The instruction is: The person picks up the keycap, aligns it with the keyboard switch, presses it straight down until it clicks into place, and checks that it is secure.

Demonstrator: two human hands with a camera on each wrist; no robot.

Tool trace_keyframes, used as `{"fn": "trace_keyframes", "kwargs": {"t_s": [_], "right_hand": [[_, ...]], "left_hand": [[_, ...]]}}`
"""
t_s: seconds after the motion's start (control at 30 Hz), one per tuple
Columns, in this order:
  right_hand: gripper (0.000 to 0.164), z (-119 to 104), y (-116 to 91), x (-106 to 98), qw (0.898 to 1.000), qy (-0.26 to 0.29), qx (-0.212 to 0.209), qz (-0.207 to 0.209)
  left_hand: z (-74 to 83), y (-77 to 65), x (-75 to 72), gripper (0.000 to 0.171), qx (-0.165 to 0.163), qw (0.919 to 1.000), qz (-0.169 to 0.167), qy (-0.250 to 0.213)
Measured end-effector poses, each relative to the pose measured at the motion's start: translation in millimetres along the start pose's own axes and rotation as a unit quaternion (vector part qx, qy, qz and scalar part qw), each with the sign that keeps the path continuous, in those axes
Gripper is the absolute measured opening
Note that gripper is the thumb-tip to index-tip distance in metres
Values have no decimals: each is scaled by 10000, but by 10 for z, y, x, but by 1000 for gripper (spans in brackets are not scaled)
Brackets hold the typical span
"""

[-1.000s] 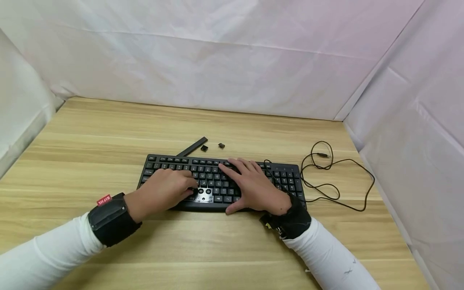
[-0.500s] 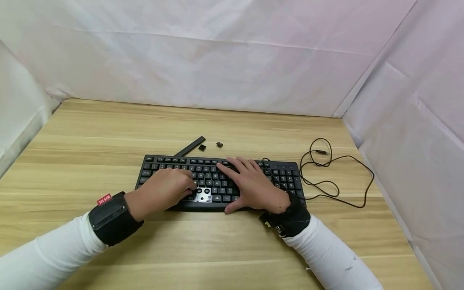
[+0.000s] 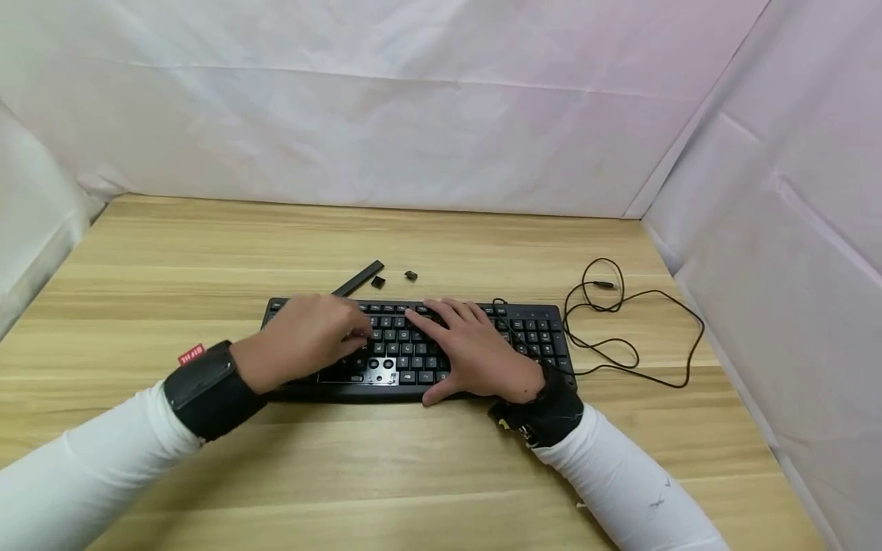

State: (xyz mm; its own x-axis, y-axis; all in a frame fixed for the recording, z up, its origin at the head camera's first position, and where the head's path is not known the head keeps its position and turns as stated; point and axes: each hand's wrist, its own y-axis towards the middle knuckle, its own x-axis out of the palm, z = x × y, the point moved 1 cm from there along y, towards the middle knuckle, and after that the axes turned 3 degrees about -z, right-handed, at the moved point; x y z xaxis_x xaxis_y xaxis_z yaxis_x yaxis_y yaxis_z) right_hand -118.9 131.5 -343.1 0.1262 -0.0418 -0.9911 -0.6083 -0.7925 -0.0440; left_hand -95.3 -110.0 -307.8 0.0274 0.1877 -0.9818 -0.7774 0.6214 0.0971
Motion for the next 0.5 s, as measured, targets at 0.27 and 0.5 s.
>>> {"fn": "trace_keyframes", "kwargs": {"t_s": [0.27,0.5], "right_hand": [[118,-10,10,30,10000,-43,-11,-51],[118,-23,4,-26,10000,-40,49,-56]], "left_hand": [[-283,369,-143,17,-569,9976,-210,345],[-390,656,-77,20,-727,9942,-556,557]]}}
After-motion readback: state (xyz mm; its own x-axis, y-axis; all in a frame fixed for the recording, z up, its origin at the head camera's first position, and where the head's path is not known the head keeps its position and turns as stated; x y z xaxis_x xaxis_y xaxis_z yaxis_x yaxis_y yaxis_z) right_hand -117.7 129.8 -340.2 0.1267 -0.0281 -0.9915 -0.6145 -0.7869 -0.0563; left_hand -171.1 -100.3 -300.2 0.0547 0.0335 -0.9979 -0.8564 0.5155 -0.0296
